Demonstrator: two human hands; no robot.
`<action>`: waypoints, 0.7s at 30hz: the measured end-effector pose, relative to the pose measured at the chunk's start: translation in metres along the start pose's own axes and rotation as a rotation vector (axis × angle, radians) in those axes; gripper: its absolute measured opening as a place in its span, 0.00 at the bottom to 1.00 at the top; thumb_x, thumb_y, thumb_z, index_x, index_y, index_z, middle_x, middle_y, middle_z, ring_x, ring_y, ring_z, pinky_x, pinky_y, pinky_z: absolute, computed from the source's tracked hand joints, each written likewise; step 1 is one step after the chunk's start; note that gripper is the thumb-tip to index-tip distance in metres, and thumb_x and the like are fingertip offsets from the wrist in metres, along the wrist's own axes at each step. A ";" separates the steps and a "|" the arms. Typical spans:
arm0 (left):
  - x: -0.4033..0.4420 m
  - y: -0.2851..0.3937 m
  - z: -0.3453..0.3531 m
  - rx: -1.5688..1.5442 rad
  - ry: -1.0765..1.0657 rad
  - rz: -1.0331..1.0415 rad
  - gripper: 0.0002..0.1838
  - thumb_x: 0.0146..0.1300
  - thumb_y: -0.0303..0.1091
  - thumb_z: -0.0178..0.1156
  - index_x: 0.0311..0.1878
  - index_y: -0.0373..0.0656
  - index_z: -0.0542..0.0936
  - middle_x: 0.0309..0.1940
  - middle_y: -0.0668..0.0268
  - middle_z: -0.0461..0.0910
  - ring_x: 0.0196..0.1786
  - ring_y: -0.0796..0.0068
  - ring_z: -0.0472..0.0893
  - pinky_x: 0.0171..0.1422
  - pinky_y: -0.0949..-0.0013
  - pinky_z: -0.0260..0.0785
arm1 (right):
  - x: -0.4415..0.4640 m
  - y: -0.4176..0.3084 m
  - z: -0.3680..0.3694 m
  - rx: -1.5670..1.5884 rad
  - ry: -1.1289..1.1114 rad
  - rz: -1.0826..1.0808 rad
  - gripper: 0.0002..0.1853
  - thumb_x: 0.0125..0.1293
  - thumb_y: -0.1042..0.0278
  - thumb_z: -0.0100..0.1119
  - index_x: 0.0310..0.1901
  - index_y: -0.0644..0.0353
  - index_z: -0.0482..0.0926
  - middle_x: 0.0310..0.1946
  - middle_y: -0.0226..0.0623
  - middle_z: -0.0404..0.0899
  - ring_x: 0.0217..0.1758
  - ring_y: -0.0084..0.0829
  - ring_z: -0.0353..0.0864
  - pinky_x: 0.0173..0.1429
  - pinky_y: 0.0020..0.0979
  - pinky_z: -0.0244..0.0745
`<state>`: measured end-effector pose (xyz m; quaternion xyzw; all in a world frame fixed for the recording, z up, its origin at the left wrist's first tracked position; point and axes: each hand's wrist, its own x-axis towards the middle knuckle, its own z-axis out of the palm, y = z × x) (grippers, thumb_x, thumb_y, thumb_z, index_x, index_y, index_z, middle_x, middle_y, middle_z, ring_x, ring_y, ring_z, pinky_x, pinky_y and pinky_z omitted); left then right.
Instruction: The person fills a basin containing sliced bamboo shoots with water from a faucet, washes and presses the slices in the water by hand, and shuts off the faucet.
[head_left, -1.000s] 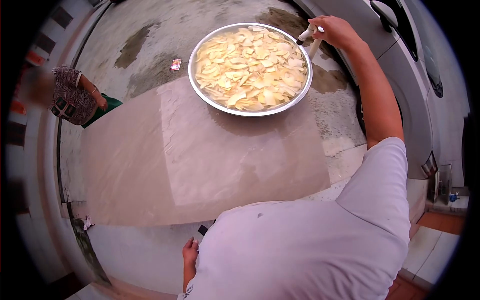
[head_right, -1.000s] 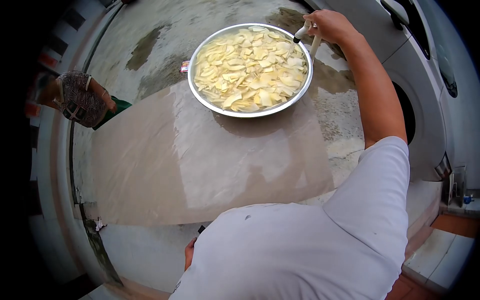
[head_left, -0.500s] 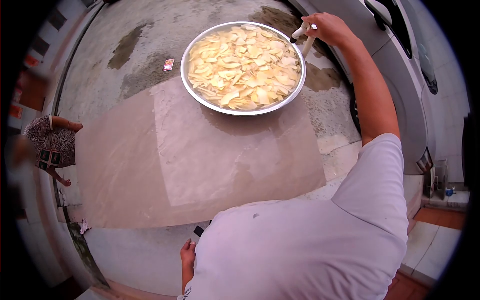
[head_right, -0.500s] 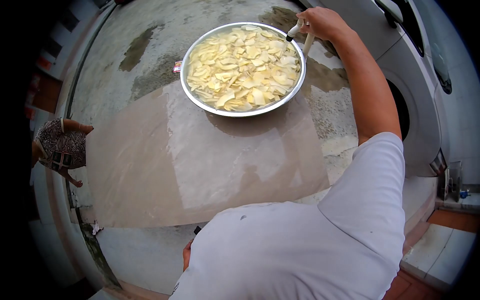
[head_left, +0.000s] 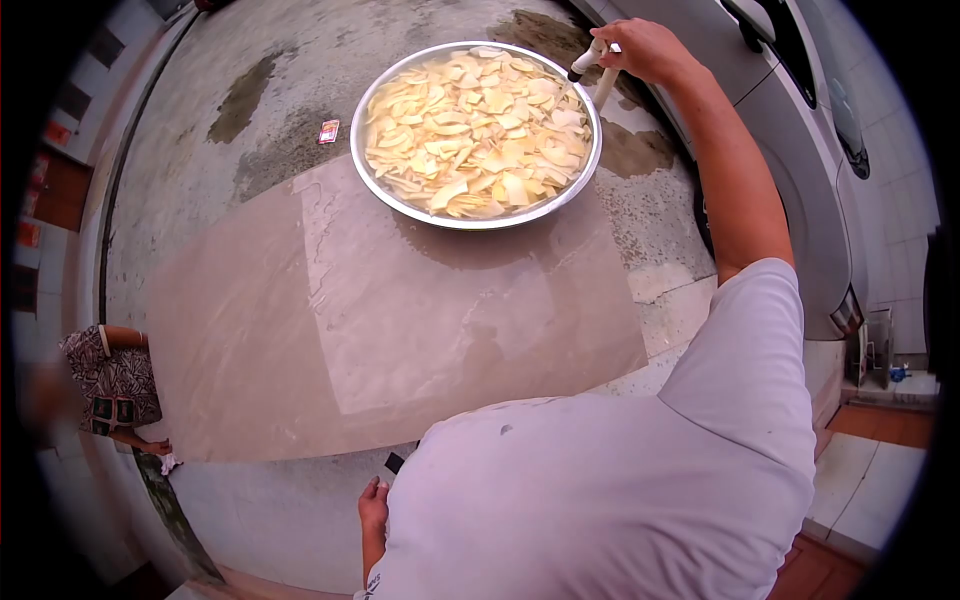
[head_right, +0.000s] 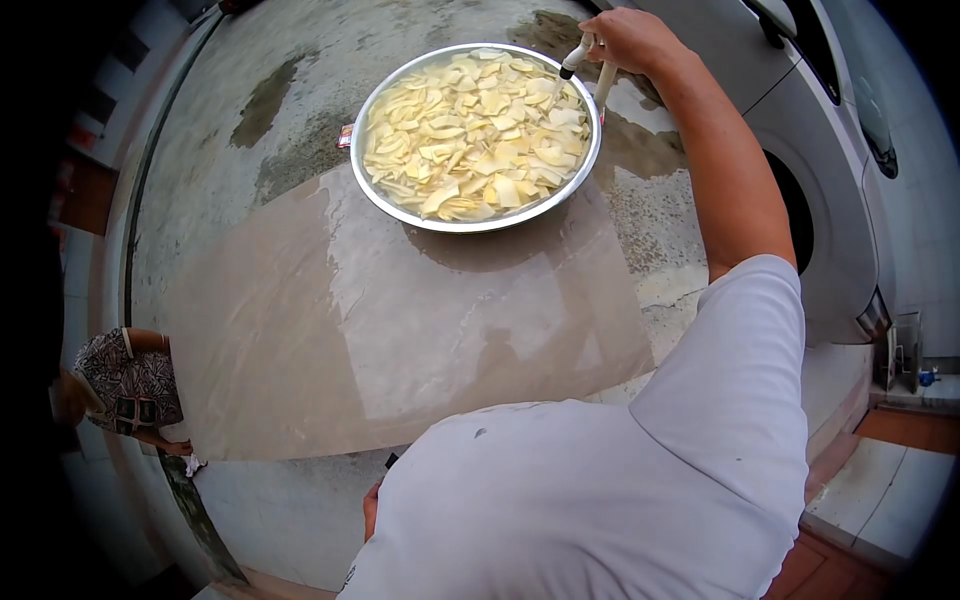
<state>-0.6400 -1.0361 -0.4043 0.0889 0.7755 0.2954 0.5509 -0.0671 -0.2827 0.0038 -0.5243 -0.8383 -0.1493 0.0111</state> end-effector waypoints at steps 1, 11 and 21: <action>0.002 -0.003 0.000 -0.005 -0.002 0.009 0.29 0.75 0.39 0.66 0.73 0.31 0.75 0.63 0.51 0.84 0.62 0.66 0.83 0.68 0.66 0.73 | 0.000 0.001 -0.001 0.012 -0.001 0.005 0.25 0.64 0.62 0.73 0.64 0.51 0.85 0.53 0.37 0.89 0.56 0.43 0.86 0.59 0.43 0.80; -0.035 0.036 0.019 0.214 0.061 0.007 0.29 0.74 0.42 0.67 0.73 0.39 0.77 0.45 0.64 0.85 0.42 0.78 0.80 0.46 0.71 0.77 | 0.000 -0.001 -0.001 0.100 0.021 -0.005 0.25 0.63 0.64 0.74 0.63 0.54 0.85 0.52 0.41 0.89 0.54 0.46 0.88 0.57 0.42 0.81; -0.015 0.007 0.009 -0.032 0.015 -0.095 0.30 0.74 0.40 0.66 0.76 0.43 0.75 0.45 0.68 0.84 0.41 0.76 0.80 0.45 0.66 0.78 | 0.000 -0.004 -0.006 0.066 0.004 -0.022 0.23 0.64 0.65 0.72 0.61 0.55 0.86 0.51 0.42 0.89 0.54 0.46 0.87 0.57 0.43 0.81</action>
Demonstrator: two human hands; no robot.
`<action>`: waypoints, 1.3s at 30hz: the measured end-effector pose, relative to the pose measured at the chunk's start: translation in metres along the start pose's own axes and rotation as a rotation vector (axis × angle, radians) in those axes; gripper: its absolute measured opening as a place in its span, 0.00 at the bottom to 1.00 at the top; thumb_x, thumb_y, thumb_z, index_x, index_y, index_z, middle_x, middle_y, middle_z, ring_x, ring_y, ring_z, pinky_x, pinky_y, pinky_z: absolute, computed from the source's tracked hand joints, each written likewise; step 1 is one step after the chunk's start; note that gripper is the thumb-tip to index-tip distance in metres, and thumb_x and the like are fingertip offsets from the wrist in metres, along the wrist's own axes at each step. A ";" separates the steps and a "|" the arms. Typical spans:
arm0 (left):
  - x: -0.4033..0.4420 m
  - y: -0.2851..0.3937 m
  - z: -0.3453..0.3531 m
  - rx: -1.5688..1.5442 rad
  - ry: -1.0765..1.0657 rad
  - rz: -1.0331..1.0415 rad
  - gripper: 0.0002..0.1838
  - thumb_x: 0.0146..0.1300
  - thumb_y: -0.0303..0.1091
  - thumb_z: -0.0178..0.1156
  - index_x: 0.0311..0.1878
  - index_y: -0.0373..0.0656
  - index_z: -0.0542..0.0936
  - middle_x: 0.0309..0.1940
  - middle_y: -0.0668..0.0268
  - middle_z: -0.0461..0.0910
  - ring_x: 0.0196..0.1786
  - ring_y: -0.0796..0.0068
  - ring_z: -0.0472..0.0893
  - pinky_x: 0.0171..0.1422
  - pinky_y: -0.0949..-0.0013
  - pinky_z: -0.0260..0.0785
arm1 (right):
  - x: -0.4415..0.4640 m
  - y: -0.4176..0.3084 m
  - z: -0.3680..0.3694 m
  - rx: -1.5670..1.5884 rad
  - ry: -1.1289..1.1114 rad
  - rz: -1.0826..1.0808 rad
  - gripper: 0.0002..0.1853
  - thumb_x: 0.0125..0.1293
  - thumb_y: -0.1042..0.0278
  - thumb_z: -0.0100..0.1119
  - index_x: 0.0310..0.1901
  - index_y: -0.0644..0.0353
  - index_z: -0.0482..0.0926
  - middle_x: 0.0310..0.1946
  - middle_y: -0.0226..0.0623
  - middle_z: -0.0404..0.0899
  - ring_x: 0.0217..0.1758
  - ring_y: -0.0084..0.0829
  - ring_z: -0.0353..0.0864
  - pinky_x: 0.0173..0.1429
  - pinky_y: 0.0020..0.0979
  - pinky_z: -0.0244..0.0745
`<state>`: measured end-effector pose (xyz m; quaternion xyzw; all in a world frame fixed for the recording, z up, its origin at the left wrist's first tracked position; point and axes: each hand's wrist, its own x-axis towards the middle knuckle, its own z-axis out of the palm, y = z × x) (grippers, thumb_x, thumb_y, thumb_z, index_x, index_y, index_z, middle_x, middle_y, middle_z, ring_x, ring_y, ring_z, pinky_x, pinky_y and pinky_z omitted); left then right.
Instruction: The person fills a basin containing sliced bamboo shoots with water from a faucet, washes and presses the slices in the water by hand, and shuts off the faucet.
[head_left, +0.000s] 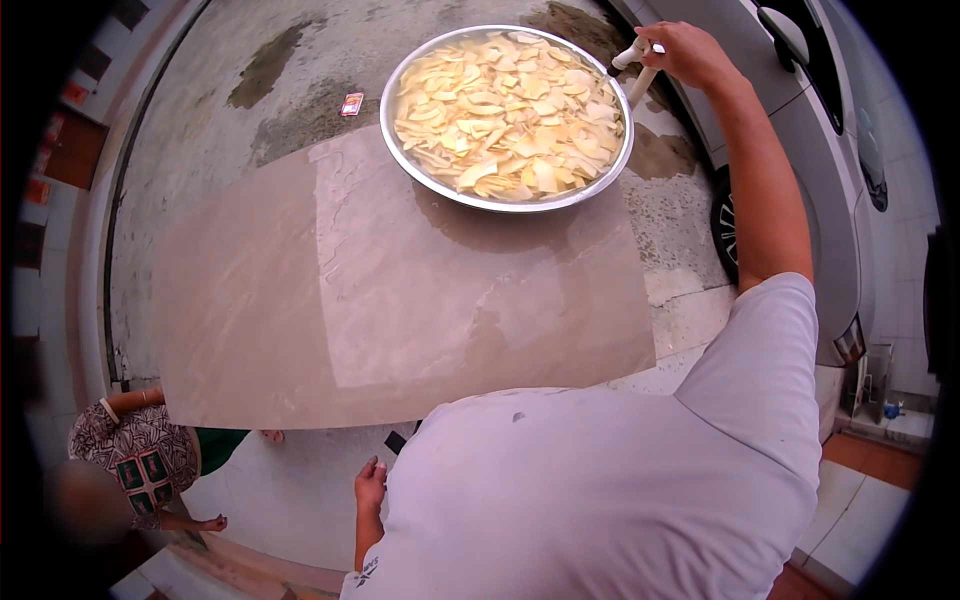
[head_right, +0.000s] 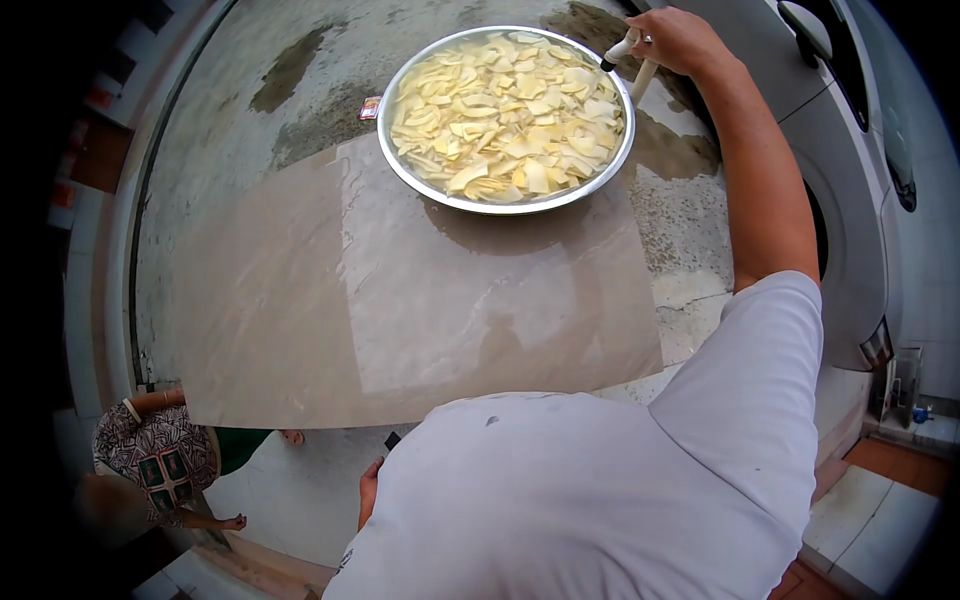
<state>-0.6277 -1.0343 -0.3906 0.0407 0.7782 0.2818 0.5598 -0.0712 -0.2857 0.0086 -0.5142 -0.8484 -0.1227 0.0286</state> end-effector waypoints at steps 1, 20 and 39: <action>0.007 -0.008 -0.004 -0.036 -0.008 -0.015 0.29 0.75 0.40 0.66 0.76 0.43 0.75 0.45 0.68 0.84 0.41 0.76 0.80 0.45 0.66 0.78 | 0.001 0.001 0.000 0.004 -0.003 -0.008 0.23 0.64 0.65 0.72 0.61 0.55 0.86 0.51 0.42 0.89 0.54 0.47 0.87 0.57 0.43 0.81; -0.047 0.043 0.016 0.325 0.107 0.066 0.30 0.74 0.44 0.65 0.75 0.44 0.76 0.49 0.63 0.87 0.46 0.71 0.85 0.50 0.63 0.79 | -0.067 -0.212 0.061 0.555 -0.055 -0.162 0.14 0.66 0.59 0.72 0.49 0.57 0.88 0.45 0.39 0.84 0.52 0.44 0.85 0.55 0.44 0.81; -0.046 0.037 0.006 0.254 0.060 0.034 0.30 0.73 0.43 0.67 0.74 0.44 0.77 0.47 0.66 0.86 0.42 0.74 0.83 0.45 0.65 0.78 | -0.070 -0.293 0.122 0.856 -0.049 0.072 0.12 0.69 0.61 0.66 0.37 0.61 0.88 0.39 0.43 0.83 0.43 0.48 0.85 0.49 0.47 0.80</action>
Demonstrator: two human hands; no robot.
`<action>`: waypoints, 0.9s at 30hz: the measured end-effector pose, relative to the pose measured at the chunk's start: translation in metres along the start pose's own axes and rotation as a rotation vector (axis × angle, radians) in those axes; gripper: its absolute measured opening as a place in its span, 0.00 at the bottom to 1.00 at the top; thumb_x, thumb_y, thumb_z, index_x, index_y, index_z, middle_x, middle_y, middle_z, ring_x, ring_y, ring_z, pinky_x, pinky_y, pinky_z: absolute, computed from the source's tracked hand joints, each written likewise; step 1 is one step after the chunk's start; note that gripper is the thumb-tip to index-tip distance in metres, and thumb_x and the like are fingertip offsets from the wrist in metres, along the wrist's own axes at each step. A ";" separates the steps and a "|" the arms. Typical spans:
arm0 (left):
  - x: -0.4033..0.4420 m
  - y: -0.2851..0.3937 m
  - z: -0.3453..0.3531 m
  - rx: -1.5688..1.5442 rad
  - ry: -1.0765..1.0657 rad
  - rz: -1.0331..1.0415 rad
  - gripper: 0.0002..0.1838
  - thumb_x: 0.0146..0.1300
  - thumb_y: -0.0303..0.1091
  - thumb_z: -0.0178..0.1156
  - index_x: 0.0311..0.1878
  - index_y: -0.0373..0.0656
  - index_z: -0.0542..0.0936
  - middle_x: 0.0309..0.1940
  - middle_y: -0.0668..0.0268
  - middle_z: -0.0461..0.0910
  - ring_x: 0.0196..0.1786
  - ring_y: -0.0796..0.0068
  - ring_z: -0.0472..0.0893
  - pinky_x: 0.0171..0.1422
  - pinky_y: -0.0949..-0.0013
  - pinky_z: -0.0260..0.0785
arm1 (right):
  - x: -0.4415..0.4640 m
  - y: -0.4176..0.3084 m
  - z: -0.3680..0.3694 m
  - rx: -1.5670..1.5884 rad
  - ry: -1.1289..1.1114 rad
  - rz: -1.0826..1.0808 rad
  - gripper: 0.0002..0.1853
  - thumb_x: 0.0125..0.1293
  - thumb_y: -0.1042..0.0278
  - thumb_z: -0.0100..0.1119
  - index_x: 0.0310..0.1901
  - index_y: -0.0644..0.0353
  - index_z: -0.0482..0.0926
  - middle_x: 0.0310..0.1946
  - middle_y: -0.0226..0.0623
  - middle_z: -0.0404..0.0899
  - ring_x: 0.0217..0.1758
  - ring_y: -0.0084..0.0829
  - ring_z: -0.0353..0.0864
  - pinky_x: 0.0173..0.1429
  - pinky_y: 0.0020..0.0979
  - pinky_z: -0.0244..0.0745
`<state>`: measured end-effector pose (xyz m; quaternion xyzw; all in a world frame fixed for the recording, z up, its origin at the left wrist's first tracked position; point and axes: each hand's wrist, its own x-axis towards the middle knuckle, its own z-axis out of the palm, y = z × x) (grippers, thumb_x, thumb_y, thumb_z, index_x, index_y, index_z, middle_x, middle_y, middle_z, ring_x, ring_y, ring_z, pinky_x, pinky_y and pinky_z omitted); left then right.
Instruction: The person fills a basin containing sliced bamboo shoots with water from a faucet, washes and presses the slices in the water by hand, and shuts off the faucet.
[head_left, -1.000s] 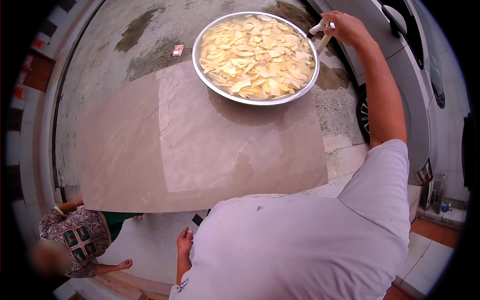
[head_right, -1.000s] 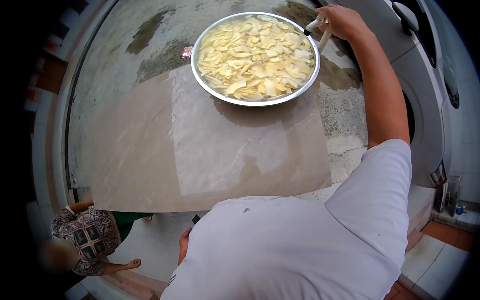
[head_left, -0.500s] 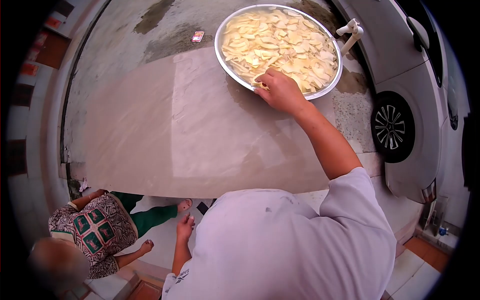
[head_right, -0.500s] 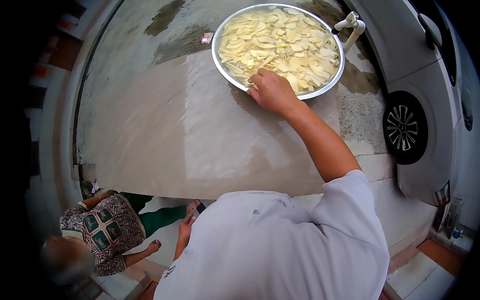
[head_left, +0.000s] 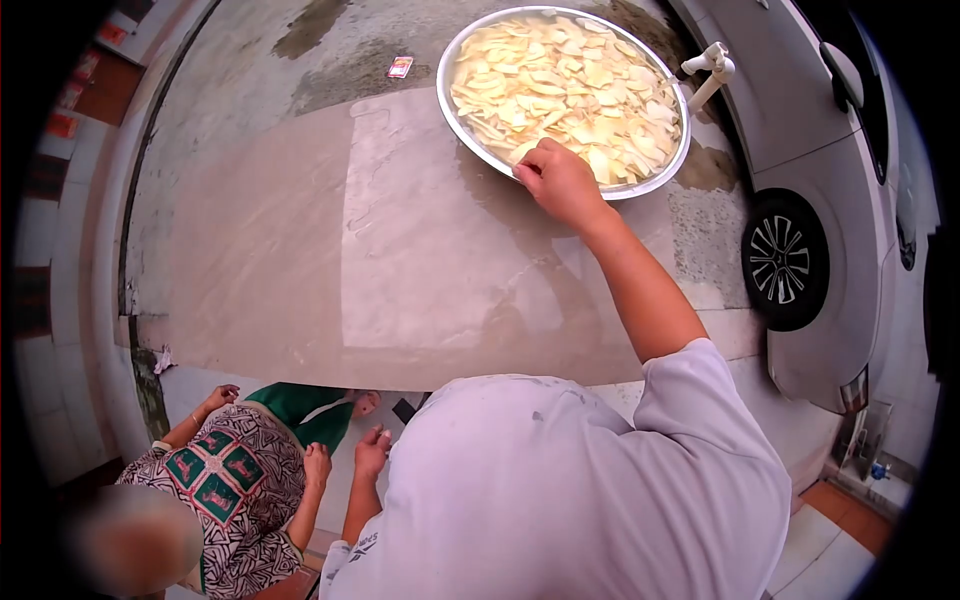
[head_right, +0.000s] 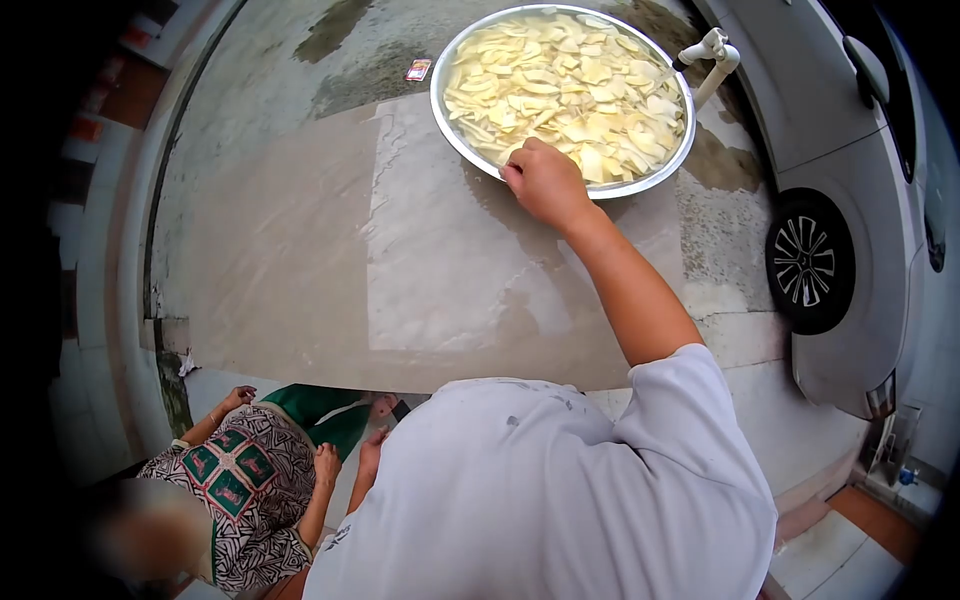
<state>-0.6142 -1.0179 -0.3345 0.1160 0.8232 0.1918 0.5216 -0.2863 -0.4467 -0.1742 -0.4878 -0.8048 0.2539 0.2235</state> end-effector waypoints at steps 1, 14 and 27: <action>0.001 -0.001 0.000 0.024 0.008 0.010 0.30 0.73 0.43 0.67 0.74 0.44 0.77 0.47 0.66 0.86 0.42 0.74 0.84 0.45 0.65 0.78 | 0.000 0.000 0.000 -0.007 0.002 -0.001 0.12 0.70 0.61 0.64 0.38 0.62 0.88 0.40 0.43 0.83 0.43 0.48 0.85 0.49 0.47 0.80; -0.025 0.026 0.009 0.023 0.075 0.004 0.31 0.73 0.43 0.66 0.76 0.45 0.76 0.52 0.63 0.86 0.46 0.72 0.84 0.53 0.61 0.80 | -0.006 0.008 -0.014 -0.205 0.193 -0.078 0.11 0.67 0.62 0.63 0.32 0.60 0.84 0.37 0.44 0.84 0.40 0.47 0.86 0.45 0.47 0.81; -0.047 -0.055 0.016 -0.127 0.063 0.012 0.30 0.74 0.41 0.66 0.76 0.43 0.75 0.54 0.60 0.86 0.50 0.69 0.84 0.57 0.63 0.78 | -0.051 0.023 -0.064 -0.126 0.248 -0.018 0.09 0.67 0.60 0.67 0.36 0.56 0.89 0.39 0.40 0.82 0.41 0.46 0.86 0.47 0.46 0.83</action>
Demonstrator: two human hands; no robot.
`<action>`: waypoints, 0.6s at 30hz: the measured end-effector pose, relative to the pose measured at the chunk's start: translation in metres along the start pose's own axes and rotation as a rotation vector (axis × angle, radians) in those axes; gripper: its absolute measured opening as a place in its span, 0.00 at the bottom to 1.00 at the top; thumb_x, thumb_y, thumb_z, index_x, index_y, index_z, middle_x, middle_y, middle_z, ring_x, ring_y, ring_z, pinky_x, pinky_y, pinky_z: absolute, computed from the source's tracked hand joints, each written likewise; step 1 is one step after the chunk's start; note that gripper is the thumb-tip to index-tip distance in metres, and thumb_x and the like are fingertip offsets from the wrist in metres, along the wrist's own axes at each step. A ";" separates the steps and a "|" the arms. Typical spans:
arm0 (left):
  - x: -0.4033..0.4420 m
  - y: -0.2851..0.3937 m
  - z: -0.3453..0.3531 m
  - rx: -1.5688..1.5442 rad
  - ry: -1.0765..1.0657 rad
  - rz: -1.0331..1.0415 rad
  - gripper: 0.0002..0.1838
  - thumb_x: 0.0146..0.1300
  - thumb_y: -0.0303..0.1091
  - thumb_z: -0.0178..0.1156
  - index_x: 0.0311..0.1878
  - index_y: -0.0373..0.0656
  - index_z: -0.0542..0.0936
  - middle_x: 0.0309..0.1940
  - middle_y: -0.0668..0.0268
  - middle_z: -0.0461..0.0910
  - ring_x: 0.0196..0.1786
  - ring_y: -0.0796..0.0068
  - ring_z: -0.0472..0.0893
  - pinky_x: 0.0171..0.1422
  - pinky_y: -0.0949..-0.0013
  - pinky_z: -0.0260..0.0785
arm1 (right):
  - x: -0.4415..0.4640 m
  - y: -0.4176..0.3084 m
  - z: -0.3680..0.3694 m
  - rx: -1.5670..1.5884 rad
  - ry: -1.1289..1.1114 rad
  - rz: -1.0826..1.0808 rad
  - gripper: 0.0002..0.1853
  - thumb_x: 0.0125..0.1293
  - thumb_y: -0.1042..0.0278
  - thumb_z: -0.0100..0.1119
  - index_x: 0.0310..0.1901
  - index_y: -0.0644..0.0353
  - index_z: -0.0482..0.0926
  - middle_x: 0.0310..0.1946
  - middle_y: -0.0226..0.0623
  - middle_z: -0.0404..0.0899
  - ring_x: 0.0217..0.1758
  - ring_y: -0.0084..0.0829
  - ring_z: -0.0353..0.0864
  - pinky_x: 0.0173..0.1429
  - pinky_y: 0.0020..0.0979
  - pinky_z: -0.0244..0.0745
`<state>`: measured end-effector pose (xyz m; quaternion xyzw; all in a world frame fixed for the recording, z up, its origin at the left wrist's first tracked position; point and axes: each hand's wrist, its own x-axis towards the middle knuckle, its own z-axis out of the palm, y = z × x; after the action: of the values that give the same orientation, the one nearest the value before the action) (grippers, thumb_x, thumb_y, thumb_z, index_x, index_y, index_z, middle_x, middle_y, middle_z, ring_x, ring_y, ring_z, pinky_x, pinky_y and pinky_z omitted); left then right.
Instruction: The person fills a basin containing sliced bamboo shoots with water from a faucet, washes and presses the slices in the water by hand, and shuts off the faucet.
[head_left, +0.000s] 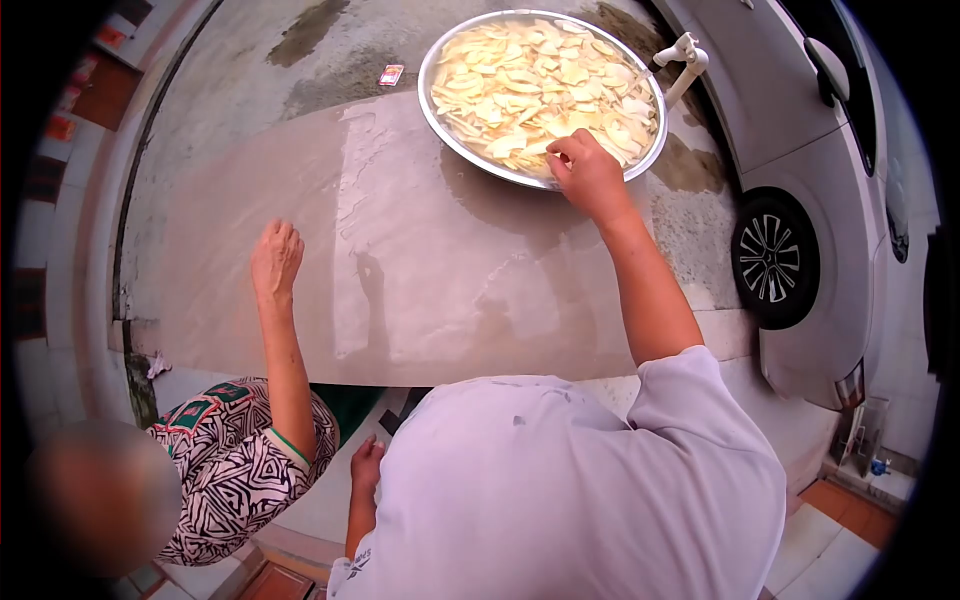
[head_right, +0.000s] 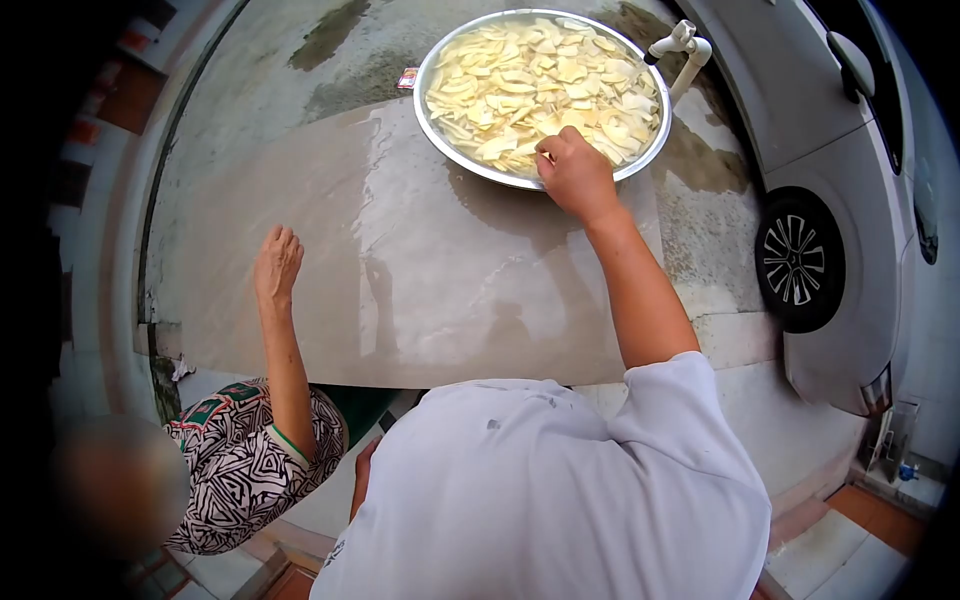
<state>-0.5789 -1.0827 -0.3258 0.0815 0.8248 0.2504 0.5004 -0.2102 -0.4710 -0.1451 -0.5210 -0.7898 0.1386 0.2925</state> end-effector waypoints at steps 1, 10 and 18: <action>-0.005 -0.002 0.001 -0.003 0.004 0.000 0.30 0.74 0.41 0.66 0.76 0.43 0.75 0.54 0.60 0.87 0.50 0.69 0.84 0.57 0.64 0.78 | -0.004 -0.002 -0.001 -0.034 -0.047 -0.024 0.09 0.67 0.61 0.67 0.36 0.56 0.89 0.39 0.40 0.82 0.41 0.46 0.86 0.47 0.46 0.83; -0.043 -0.058 0.010 -0.103 -0.018 -0.022 0.30 0.74 0.40 0.65 0.76 0.42 0.75 0.54 0.60 0.87 0.49 0.69 0.85 0.56 0.64 0.79 | -0.019 -0.007 -0.004 -0.061 -0.150 -0.120 0.10 0.65 0.58 0.71 0.39 0.54 0.90 0.38 0.38 0.82 0.45 0.43 0.85 0.48 0.45 0.82; -0.031 -0.092 0.014 -0.244 -0.066 -0.014 0.30 0.74 0.40 0.65 0.76 0.41 0.75 0.53 0.59 0.87 0.49 0.70 0.85 0.54 0.64 0.79 | -0.034 -0.013 0.026 -0.134 -0.003 -0.220 0.09 0.62 0.63 0.72 0.41 0.56 0.89 0.42 0.38 0.80 0.45 0.44 0.82 0.49 0.44 0.82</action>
<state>-0.5412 -1.1694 -0.3516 0.0225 0.7717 0.3425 0.5354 -0.2257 -0.5051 -0.1693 -0.4497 -0.8499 0.0533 0.2693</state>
